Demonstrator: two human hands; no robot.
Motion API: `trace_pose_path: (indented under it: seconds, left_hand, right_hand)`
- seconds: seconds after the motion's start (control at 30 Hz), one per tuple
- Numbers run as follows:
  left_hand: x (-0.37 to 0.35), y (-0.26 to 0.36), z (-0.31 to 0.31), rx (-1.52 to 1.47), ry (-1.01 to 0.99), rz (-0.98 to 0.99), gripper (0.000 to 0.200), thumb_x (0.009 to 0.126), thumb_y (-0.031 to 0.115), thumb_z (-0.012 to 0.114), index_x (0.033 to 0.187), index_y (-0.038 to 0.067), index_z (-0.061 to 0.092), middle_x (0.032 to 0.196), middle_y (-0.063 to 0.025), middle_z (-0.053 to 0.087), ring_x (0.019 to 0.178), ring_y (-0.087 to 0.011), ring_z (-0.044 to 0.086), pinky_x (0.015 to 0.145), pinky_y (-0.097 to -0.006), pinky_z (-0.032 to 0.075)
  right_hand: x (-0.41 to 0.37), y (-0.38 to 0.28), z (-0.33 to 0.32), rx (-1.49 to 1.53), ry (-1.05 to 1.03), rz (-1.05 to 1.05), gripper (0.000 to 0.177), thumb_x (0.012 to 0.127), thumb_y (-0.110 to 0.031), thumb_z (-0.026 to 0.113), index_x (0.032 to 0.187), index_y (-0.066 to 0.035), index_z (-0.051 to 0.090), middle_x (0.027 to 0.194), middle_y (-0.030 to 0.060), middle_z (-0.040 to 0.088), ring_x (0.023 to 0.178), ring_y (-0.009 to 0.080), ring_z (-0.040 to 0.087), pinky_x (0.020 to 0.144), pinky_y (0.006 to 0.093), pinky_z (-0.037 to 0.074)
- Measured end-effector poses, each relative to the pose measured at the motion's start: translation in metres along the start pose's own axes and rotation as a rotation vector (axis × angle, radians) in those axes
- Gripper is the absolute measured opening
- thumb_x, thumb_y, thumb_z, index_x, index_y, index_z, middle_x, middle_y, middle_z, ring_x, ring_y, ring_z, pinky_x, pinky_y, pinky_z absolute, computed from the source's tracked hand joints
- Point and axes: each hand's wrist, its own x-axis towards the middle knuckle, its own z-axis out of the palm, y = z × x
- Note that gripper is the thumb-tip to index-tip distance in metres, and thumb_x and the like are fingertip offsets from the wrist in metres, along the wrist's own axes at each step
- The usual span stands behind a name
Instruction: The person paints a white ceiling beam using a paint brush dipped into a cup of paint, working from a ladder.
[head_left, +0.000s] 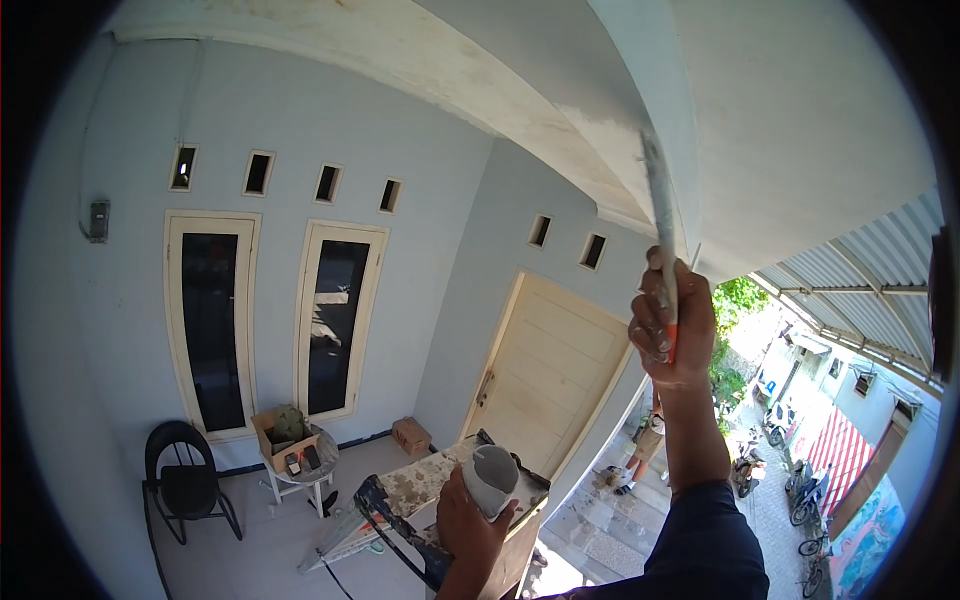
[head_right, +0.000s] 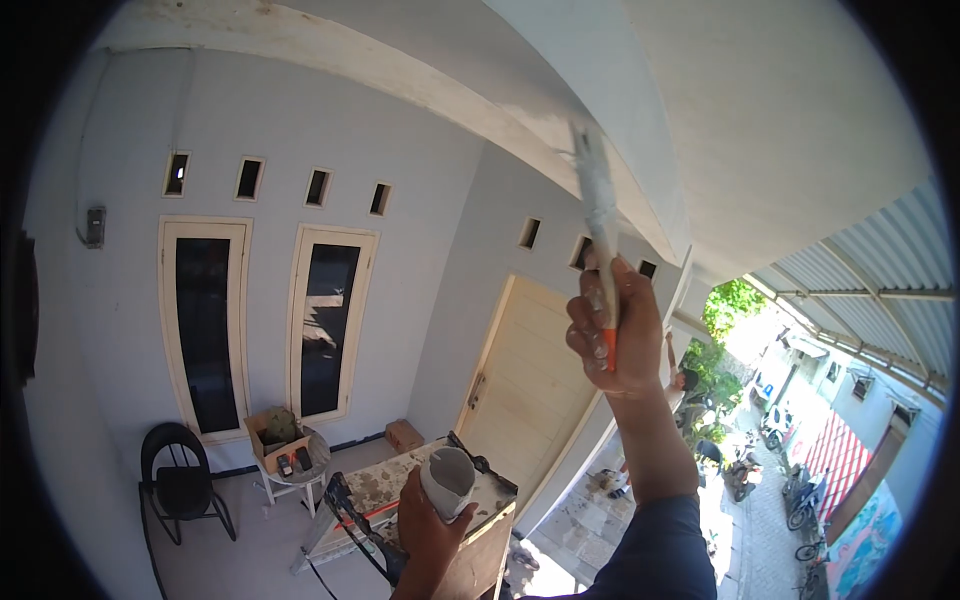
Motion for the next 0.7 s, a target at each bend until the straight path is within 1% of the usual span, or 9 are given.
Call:
trace_pose_path:
  seconds: [0.07,0.1,0.23,0.3,0.4,0.47,0.6,0.67,0.7]
  left_hand:
    - [0.001,-0.001,0.001,0.005,0.010,0.022,0.109,0.057,0.033,0.096,0.143,-0.002,0.038,0.127,-0.0225,0.054,0.117,-0.0404,0.057,0.099,-0.0480,0.048]
    - [0.000,-0.002,0.001,-0.001,0.023,0.043,0.109,0.057,0.033,0.096,0.143,-0.002,0.038,0.127,-0.0226,0.054,0.117,-0.0406,0.057,0.099,-0.0479,0.048]
    - [0.000,0.000,0.000,0.005,0.002,0.005,0.109,0.058,0.034,0.096,0.143,-0.003,0.038,0.127,-0.0233,0.055,0.116,-0.0409,0.058,0.099,-0.0478,0.048]
    - [0.000,-0.003,0.003,0.002,0.035,0.044,0.112,0.057,0.037,0.096,0.144,-0.001,0.037,0.127,-0.0236,0.056,0.114,-0.0415,0.058,0.098,-0.0495,0.047]
    - [0.000,-0.001,0.002,0.007,0.038,0.033,0.111,0.057,0.037,0.096,0.143,-0.001,0.037,0.127,-0.0236,0.056,0.114,-0.0415,0.058,0.097,-0.0495,0.048]
    - [0.000,-0.003,0.003,0.003,0.036,0.029,0.111,0.057,0.037,0.095,0.143,0.000,0.037,0.127,-0.0236,0.056,0.114,-0.0416,0.058,0.097,-0.0496,0.048]
    - [0.001,-0.001,0.000,-0.002,0.021,0.027,0.110,0.057,0.038,0.095,0.143,0.000,0.037,0.126,-0.0236,0.056,0.113,-0.0418,0.059,0.096,-0.0495,0.048]
    - [0.002,0.000,0.000,0.003,0.024,0.029,0.110,0.057,0.038,0.095,0.143,0.000,0.037,0.126,-0.0234,0.056,0.113,-0.0418,0.059,0.096,-0.0494,0.048]
    - [0.001,0.001,-0.001,0.007,0.025,0.030,0.110,0.057,0.038,0.095,0.143,0.000,0.037,0.125,-0.0233,0.057,0.113,-0.0419,0.059,0.096,-0.0493,0.048]
  right_hand:
    - [0.008,0.010,0.004,-0.082,0.023,0.199,0.025,0.105,-0.031,0.042,0.108,-0.007,0.050,0.064,-0.0007,0.046,0.040,0.0079,0.038,0.029,0.0200,0.031]
    - [0.018,0.015,0.005,-0.079,-0.011,0.238,0.025,0.104,-0.030,0.044,0.106,-0.006,0.051,0.065,-0.0011,0.046,0.042,0.0076,0.037,0.030,0.0199,0.031]
    - [0.068,0.017,0.009,-0.150,0.040,0.244,0.025,0.104,-0.030,0.045,0.105,-0.006,0.052,0.066,-0.0015,0.046,0.043,0.0072,0.038,0.032,0.0196,0.030]
    - [0.079,0.011,0.007,-0.142,0.056,0.151,0.025,0.104,-0.030,0.046,0.104,-0.006,0.053,0.065,-0.0019,0.045,0.044,0.0066,0.038,0.033,0.0199,0.030]
    - [0.060,0.011,0.006,-0.103,0.027,0.024,0.025,0.104,-0.030,0.045,0.105,-0.006,0.053,0.065,-0.0019,0.045,0.044,0.0062,0.038,0.033,0.0199,0.030]
    - [0.046,0.021,0.006,-0.110,0.080,-0.026,0.025,0.104,-0.030,0.045,0.105,-0.006,0.053,0.065,-0.0019,0.045,0.044,0.0060,0.038,0.032,0.0194,0.031]
    - [0.041,0.032,-0.006,-0.042,0.007,0.072,0.026,0.105,-0.030,0.044,0.105,-0.006,0.053,0.065,-0.0020,0.045,0.044,0.0066,0.038,0.032,0.0187,0.031]
    - [0.056,0.025,-0.010,-0.036,0.027,0.244,0.027,0.105,-0.030,0.044,0.104,-0.005,0.054,0.066,-0.0020,0.045,0.043,0.0069,0.037,0.031,0.0186,0.030]
    - [0.067,0.016,-0.014,-0.030,0.040,0.249,0.026,0.105,-0.029,0.044,0.103,-0.005,0.054,0.066,-0.0022,0.045,0.043,0.0064,0.037,0.031,0.0183,0.031]
